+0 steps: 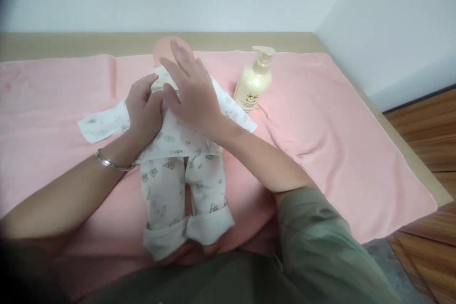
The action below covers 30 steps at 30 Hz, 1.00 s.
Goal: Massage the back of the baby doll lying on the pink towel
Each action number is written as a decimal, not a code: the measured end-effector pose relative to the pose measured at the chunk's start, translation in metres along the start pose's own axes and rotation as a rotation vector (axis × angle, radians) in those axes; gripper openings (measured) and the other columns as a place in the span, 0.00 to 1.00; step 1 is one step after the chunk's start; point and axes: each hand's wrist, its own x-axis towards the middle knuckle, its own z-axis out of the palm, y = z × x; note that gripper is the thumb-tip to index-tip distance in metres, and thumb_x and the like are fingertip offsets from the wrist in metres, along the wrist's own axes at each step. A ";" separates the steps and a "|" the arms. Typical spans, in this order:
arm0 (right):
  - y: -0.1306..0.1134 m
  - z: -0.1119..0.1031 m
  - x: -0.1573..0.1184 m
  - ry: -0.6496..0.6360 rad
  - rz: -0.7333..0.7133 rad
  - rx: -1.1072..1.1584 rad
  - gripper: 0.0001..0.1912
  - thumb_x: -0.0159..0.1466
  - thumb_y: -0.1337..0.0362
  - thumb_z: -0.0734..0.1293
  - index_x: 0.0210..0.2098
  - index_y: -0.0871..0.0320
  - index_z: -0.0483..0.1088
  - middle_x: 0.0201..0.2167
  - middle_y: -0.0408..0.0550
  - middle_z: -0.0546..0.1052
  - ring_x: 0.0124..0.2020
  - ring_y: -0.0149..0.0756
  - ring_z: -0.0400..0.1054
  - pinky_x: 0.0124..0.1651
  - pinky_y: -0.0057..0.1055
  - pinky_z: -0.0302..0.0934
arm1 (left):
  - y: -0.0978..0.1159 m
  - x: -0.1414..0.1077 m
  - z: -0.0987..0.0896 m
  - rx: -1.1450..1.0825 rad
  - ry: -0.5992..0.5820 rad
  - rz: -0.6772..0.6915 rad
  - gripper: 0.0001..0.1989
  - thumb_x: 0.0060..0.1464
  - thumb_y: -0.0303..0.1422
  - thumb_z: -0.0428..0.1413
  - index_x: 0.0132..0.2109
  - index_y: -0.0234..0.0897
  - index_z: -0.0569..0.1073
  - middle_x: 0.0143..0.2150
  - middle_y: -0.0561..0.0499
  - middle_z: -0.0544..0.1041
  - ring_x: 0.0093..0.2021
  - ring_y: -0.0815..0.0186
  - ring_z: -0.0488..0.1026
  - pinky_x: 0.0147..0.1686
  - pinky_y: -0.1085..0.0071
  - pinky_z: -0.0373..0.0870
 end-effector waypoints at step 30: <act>0.095 -0.126 0.022 0.430 0.378 0.143 0.36 0.69 0.59 0.55 0.75 0.54 0.61 0.79 0.37 0.59 0.84 0.44 0.45 0.86 0.44 0.43 | 0.097 0.013 0.004 -0.347 -0.220 -0.011 0.17 0.60 0.34 0.55 0.53 0.45 0.81 0.60 0.55 0.83 0.68 0.57 0.76 0.73 0.54 0.73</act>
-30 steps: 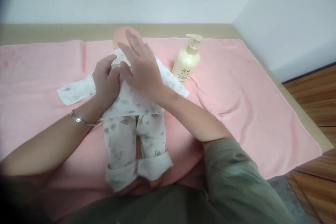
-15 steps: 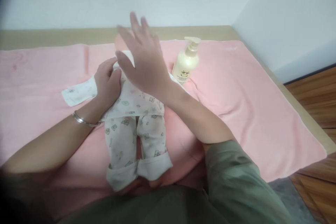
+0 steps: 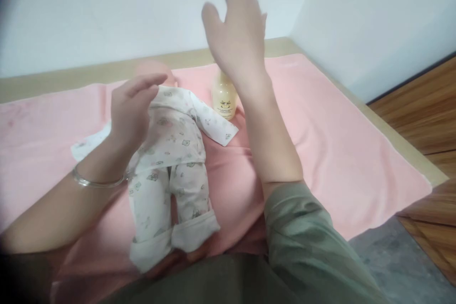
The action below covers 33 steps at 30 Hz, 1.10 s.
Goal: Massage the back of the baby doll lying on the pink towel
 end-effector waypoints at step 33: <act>-0.007 0.037 -0.006 -0.271 0.317 -0.297 0.17 0.70 0.65 0.59 0.49 0.59 0.78 0.53 0.59 0.82 0.58 0.56 0.78 0.61 0.48 0.71 | 0.077 -0.002 -0.084 -1.088 -0.162 -0.623 0.28 0.77 0.34 0.35 0.77 0.29 0.49 0.77 0.39 0.63 0.78 0.57 0.63 0.72 0.63 0.68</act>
